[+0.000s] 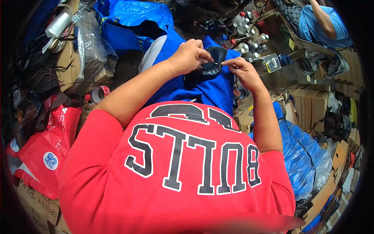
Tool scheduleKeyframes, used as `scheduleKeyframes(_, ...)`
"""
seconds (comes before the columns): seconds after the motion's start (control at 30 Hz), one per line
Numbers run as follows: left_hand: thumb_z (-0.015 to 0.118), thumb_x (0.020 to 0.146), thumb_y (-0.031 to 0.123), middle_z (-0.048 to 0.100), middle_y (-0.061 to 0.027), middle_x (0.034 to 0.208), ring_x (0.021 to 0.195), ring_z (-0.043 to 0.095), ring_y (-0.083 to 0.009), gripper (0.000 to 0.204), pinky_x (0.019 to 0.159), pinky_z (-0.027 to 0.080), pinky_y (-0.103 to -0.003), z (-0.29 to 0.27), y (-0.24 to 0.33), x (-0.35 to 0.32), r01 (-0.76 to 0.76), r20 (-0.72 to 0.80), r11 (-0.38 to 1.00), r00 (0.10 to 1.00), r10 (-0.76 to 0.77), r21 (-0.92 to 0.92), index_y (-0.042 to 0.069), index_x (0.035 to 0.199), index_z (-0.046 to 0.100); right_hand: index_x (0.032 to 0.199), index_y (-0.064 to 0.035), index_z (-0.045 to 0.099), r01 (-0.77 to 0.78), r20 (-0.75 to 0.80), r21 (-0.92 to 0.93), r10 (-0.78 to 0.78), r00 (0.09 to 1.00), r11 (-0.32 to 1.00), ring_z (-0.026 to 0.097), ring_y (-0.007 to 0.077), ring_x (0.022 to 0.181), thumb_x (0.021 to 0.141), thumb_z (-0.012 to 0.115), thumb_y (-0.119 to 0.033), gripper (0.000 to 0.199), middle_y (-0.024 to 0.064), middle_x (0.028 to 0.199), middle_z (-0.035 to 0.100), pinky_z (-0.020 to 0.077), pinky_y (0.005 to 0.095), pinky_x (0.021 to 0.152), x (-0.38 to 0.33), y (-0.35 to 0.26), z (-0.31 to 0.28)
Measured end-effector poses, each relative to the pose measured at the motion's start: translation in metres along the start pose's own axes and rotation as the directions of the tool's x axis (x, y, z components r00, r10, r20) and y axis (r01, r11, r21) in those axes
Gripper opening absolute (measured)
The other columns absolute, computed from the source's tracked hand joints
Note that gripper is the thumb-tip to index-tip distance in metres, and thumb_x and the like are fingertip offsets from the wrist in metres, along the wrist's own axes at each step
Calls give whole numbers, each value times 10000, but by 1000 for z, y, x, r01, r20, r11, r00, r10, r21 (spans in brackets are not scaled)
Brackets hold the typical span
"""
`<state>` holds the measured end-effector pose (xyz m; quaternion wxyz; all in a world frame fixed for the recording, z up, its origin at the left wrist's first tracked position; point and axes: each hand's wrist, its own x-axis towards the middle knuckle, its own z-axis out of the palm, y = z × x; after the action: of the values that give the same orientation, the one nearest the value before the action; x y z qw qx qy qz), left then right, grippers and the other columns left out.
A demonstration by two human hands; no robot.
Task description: Manually stitching a black leather component of a shoe with a needle and thread.
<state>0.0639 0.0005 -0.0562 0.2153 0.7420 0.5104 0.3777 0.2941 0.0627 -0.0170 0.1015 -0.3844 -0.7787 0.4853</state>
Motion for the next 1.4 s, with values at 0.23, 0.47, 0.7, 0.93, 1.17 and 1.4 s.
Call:
scheduleKeyframes(0.23,701,681,33,498,-46,716,730,489,-213,195,623,425,-327,1,-1,-1,19,8,1000,1000,-18,-21,157,829,724,993,-116,678,-5,11,26,5,1000,1000,494,128,824,823,567,-50,214,19,847,527,400,247,758,0,0,0)
scheduleKeyframes(0.47,703,684,35,493,-44,710,725,480,-209,189,619,421,-323,0,1,0,47,15,996,999,-46,-70,156,827,724,998,-108,678,-14,20,59,13,1000,998,490,121,826,827,564,-58,211,15,850,528,393,244,765,0,3,-1)
scheduleKeyframes(0.7,694,691,30,493,-46,709,711,482,-214,185,617,421,-325,-1,0,-1,44,7,997,999,-44,-69,156,823,724,1003,-107,678,-12,30,68,10,1000,998,490,118,828,821,567,-57,219,16,844,527,390,244,767,1,5,-1)
scheduleKeyframes(0.93,690,692,37,498,-52,712,729,494,-218,174,631,424,-327,1,1,0,26,18,999,1000,-25,-44,147,824,718,998,-108,680,-27,30,69,25,999,997,491,115,825,812,570,-55,222,14,845,531,391,244,768,2,2,-2)
scheduleKeyframes(1.17,696,684,69,502,-60,708,744,504,-234,142,642,424,-333,2,0,10,16,116,998,993,-8,-67,134,810,708,1025,-85,678,-65,94,194,47,994,979,484,102,836,796,591,-61,246,-4,860,542,380,235,781,4,8,-5)
scheduleKeyframes(1.4,701,667,86,505,-73,712,779,519,-252,201,669,428,-354,-16,16,20,-131,258,986,961,101,100,129,863,702,1056,-61,662,-113,102,183,95,990,977,493,73,835,801,619,-66,259,-28,876,559,382,207,781,0,7,-1)
